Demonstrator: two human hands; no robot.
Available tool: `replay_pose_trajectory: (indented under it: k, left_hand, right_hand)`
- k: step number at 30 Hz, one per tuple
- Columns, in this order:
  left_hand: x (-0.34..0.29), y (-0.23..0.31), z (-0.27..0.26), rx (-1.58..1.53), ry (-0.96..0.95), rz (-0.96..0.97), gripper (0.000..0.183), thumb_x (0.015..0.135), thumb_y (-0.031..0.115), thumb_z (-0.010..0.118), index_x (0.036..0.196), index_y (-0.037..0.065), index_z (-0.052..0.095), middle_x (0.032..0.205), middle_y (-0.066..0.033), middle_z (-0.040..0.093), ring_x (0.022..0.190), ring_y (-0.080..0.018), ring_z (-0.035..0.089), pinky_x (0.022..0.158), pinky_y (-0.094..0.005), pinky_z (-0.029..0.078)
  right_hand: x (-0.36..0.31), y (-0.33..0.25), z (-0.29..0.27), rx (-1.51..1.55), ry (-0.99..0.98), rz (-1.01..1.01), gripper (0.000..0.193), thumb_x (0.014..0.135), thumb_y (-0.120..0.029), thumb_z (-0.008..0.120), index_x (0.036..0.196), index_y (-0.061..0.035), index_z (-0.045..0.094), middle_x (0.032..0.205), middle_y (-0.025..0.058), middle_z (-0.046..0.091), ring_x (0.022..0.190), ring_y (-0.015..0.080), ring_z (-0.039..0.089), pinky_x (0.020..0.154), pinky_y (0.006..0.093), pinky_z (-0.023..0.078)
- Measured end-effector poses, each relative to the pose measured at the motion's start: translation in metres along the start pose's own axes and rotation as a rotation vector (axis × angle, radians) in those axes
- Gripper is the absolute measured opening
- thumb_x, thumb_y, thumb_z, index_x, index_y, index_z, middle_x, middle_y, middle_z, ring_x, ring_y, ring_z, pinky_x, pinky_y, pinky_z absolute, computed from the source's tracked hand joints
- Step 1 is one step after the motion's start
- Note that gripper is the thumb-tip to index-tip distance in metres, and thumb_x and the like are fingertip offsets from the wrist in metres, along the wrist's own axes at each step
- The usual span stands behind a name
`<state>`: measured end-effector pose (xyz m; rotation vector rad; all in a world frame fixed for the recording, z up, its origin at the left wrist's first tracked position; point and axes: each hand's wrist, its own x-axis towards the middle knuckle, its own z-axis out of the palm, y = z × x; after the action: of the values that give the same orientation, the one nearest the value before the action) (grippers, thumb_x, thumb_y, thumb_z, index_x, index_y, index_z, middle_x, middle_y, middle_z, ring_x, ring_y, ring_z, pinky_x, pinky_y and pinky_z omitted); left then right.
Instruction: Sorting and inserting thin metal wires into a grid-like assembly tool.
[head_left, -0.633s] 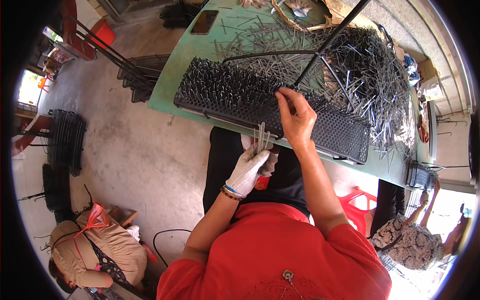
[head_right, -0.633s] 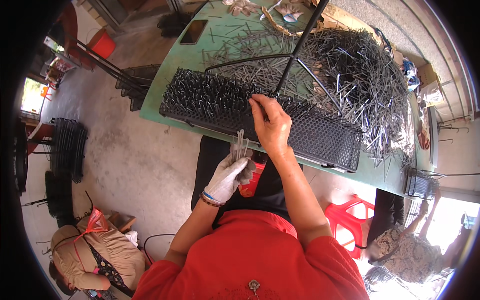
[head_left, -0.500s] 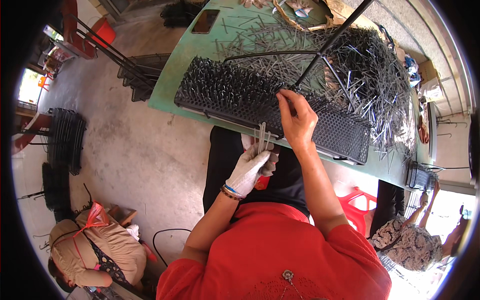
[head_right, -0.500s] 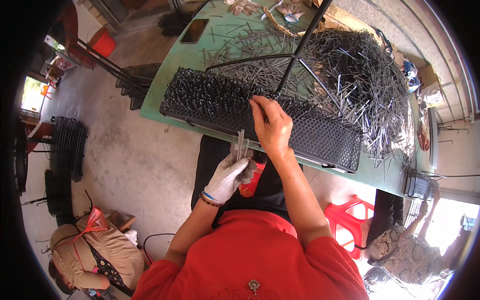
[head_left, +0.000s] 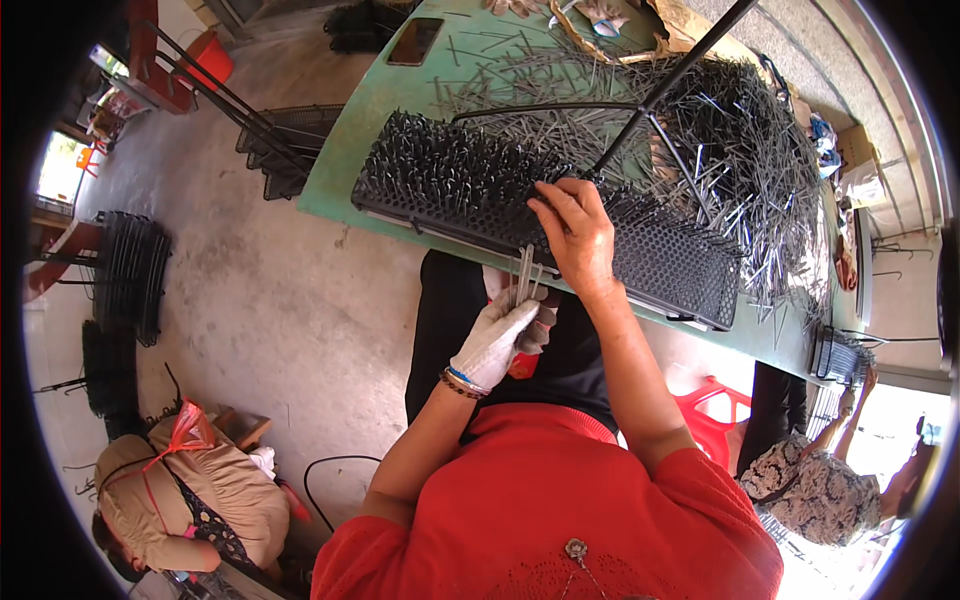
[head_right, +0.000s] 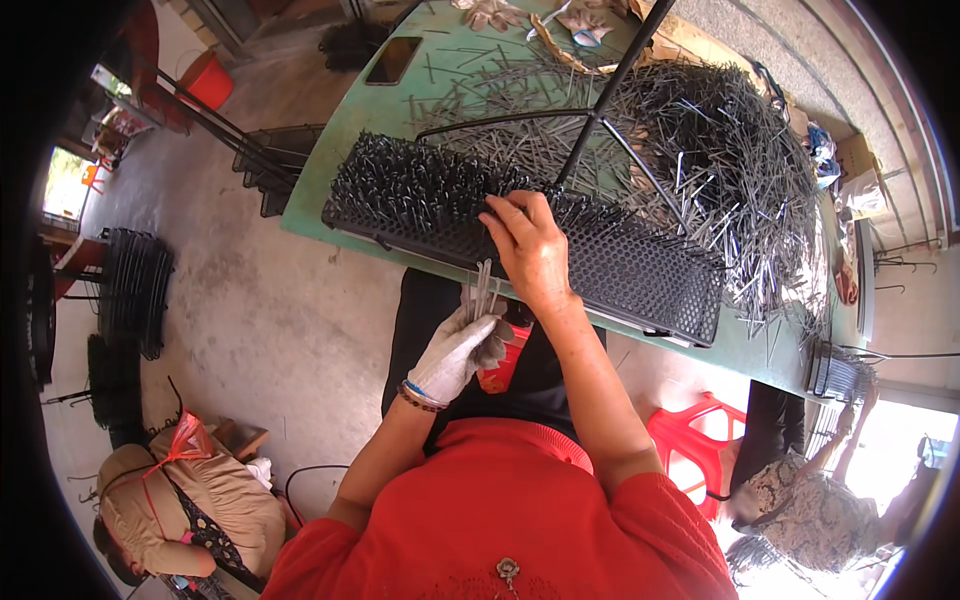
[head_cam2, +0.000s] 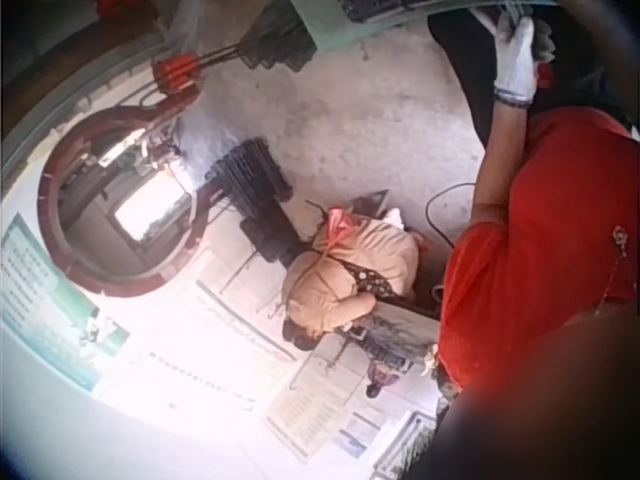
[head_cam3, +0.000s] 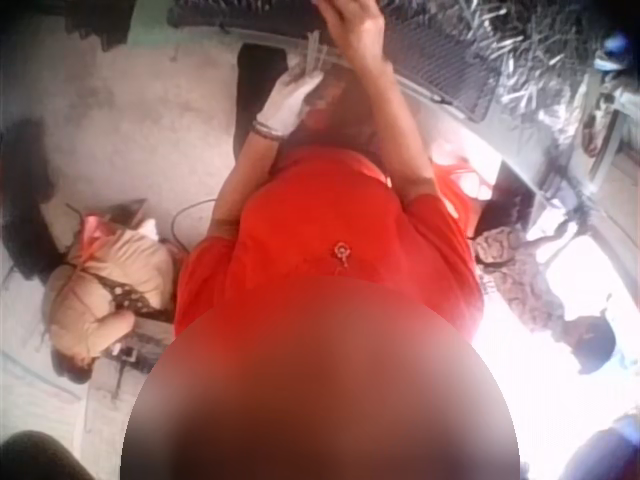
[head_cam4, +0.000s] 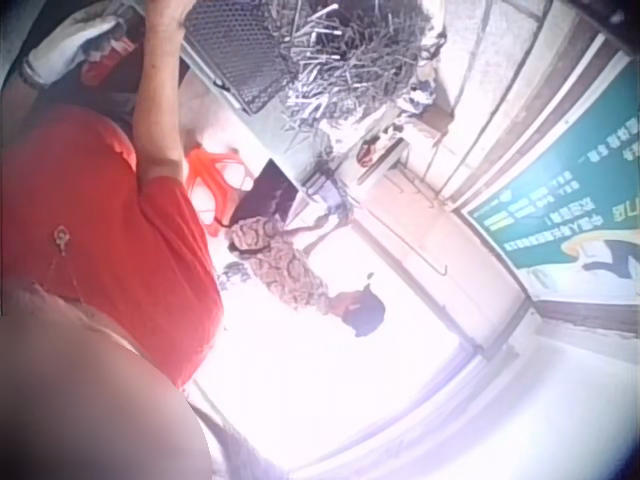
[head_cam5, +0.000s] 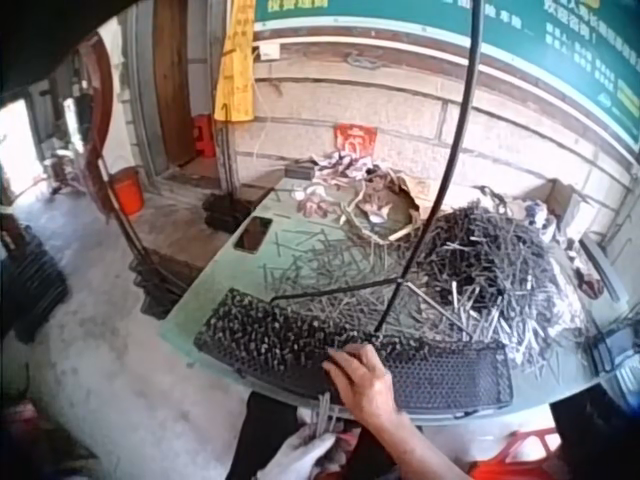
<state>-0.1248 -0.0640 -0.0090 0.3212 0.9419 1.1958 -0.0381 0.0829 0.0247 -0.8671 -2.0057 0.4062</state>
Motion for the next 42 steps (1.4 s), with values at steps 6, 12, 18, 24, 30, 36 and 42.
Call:
replay_pose_trajectory:
  k: [6,12,18,24,30,36,42]
  left_hand:
    - [0.000,0.002,-0.002,-0.096,-0.009,0.012,0.025,0.099,0.021,0.051,0.117,0.005,0.054,0.090,-0.0053,0.067,0.066,-0.0073,0.062,0.059,-0.0209,0.050]
    - [0.002,0.001,0.003,-0.091,-0.011,-0.004,0.025,0.099,0.020,0.051,0.118,0.004,0.054,0.091,-0.0059,0.067,0.066,-0.0077,0.063,0.058,-0.0203,0.050]
    - [-0.002,0.002,0.003,-0.089,-0.016,0.018,0.026,0.099,0.021,0.050,0.118,0.004,0.054,0.091,-0.0058,0.067,0.066,-0.0082,0.063,0.056,-0.0194,0.050]
    - [-0.005,0.008,0.014,-0.078,-0.024,0.085,0.028,0.100,0.023,0.049,0.120,0.003,0.053,0.090,-0.0051,0.066,0.065,-0.0075,0.062,0.054,-0.0187,0.048]
    - [0.000,0.003,0.015,-0.063,-0.005,0.056,0.029,0.100,0.025,0.049,0.120,0.004,0.054,0.087,-0.0043,0.067,0.063,-0.0063,0.061,0.053,-0.0184,0.048]
    - [0.007,0.000,0.014,-0.042,0.057,0.063,0.028,0.100,0.026,0.050,0.119,0.006,0.055,0.084,-0.0045,0.067,0.061,-0.0074,0.060,0.051,-0.0193,0.047]
    - [0.008,0.001,0.016,-0.096,0.089,0.011,0.025,0.099,0.024,0.051,0.117,0.007,0.053,0.085,-0.0069,0.067,0.059,-0.0100,0.061,0.050,-0.0207,0.048]
  right_hand:
    - [-0.008,0.004,-0.011,0.253,0.002,0.237,0.017,0.080,-0.004,0.074,0.098,-0.0020,0.071,0.096,0.0071,0.063,0.076,0.0151,0.061,0.065,0.0263,0.050]
    - [-0.004,0.003,-0.003,0.083,-0.010,0.074,0.013,0.080,-0.002,0.073,0.093,-0.0024,0.071,0.092,0.0089,0.062,0.076,0.0194,0.063,0.063,0.0275,0.050]
    - [0.002,-0.008,-0.014,0.247,0.033,0.249,0.013,0.084,-0.008,0.072,0.093,0.0003,0.070,0.087,0.0075,0.064,0.074,0.0144,0.061,0.063,0.0284,0.050]
    - [-0.028,-0.012,-0.035,0.384,-0.309,0.437,0.016,0.085,-0.013,0.072,0.092,0.0013,0.071,0.082,0.0057,0.065,0.066,0.0091,0.058,0.055,0.0240,0.046]
    - [-0.032,-0.004,-0.041,0.482,-0.303,0.697,0.015,0.086,-0.014,0.073,0.091,0.0005,0.072,0.070,0.0025,0.064,0.060,0.0051,0.055,0.051,0.0220,0.043]
    - [-0.006,-0.003,-0.040,0.342,0.146,0.464,0.010,0.087,-0.011,0.071,0.093,-0.0018,0.070,0.074,-0.0005,0.064,0.058,0.0033,0.052,0.053,0.0186,0.042]
    - [0.011,0.004,-0.017,0.196,0.229,0.209,0.011,0.086,-0.009,0.071,0.093,-0.0010,0.069,0.075,0.0024,0.064,0.061,0.0055,0.054,0.055,0.0204,0.044]
